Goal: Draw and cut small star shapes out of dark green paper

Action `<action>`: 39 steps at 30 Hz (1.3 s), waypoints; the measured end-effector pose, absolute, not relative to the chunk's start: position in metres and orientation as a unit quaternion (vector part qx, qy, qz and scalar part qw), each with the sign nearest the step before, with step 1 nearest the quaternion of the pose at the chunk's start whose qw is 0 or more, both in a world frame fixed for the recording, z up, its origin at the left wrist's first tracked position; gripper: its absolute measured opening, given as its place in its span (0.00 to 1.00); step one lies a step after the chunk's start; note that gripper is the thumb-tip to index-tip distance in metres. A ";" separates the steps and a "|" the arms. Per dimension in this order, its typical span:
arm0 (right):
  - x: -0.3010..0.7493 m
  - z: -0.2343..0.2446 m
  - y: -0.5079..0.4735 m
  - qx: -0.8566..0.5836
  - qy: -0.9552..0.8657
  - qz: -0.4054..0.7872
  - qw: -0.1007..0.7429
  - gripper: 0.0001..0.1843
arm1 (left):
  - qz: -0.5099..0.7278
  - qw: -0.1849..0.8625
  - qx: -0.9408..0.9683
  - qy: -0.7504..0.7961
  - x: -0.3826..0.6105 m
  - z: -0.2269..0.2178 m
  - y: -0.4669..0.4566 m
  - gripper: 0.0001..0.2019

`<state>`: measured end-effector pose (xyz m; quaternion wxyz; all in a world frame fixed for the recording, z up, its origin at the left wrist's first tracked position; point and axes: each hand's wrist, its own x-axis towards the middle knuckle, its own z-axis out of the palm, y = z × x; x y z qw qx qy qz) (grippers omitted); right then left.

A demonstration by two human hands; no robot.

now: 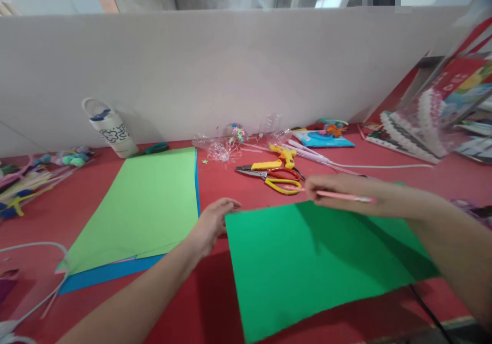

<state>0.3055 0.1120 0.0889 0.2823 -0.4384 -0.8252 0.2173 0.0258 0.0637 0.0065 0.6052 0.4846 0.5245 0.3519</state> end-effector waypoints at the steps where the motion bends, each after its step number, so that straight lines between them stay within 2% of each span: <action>1: 0.298 0.083 0.112 -0.430 -0.838 0.221 0.255 0.05 | 0.347 0.588 0.496 0.537 0.014 0.009 0.063 0.17; 7: 0.265 0.057 0.125 -0.381 -0.883 0.241 0.128 0.09 | 0.326 0.407 0.637 0.568 0.007 0.009 0.023 0.11; 10: 0.259 0.049 0.140 -0.374 -0.891 0.230 0.116 0.11 | 0.161 0.146 0.843 0.493 0.021 -0.002 0.002 0.13; 13: 0.257 0.044 0.149 -0.386 -0.882 0.224 0.150 0.10 | 0.056 0.050 0.895 0.439 0.030 -0.014 -0.008 0.18; 16: 0.251 0.042 0.140 -0.421 -0.848 0.238 0.218 0.04 | 0.009 0.025 0.908 0.418 0.038 -0.019 -0.007 0.23; 19: 0.235 0.036 0.115 -0.448 -0.794 0.307 0.274 0.13 | -0.015 0.012 0.902 0.431 0.052 -0.012 -0.002 0.24; 21: 0.223 0.028 0.098 -0.438 -0.742 0.413 0.295 0.15 | -0.036 0.011 0.895 0.445 0.064 -0.003 0.002 0.24; 22: 0.218 0.022 0.091 -0.425 -0.715 0.469 0.298 0.14 | -0.055 0.014 0.890 0.452 0.070 0.002 0.003 0.24; 25: 0.212 0.002 0.084 -0.417 -0.661 0.539 0.313 0.09 | -0.119 0.025 0.878 0.463 0.086 0.010 0.005 0.23; 29: 0.219 -0.013 0.094 -0.423 -0.591 0.590 0.351 0.09 | -0.125 0.043 0.836 0.533 0.104 -0.011 0.001 0.23; 32: 0.224 -0.011 0.102 -0.408 -0.570 0.622 0.349 0.10 | -0.043 0.009 0.806 0.590 0.119 -0.046 -0.004 0.24; 34: 0.225 -0.006 0.104 -0.397 -0.574 0.635 0.331 0.08 | -0.040 0.005 0.793 0.608 0.126 -0.059 -0.005 0.24; 36: 0.223 -0.004 0.103 -0.390 -0.585 0.639 0.312 0.06 | -0.060 0.020 0.804 0.591 0.125 -0.055 -0.002 0.25; 39: 0.220 -0.007 0.100 -0.390 -0.589 0.633 0.318 0.07 | -0.112 0.089 0.838 0.527 0.101 -0.014 0.019 0.22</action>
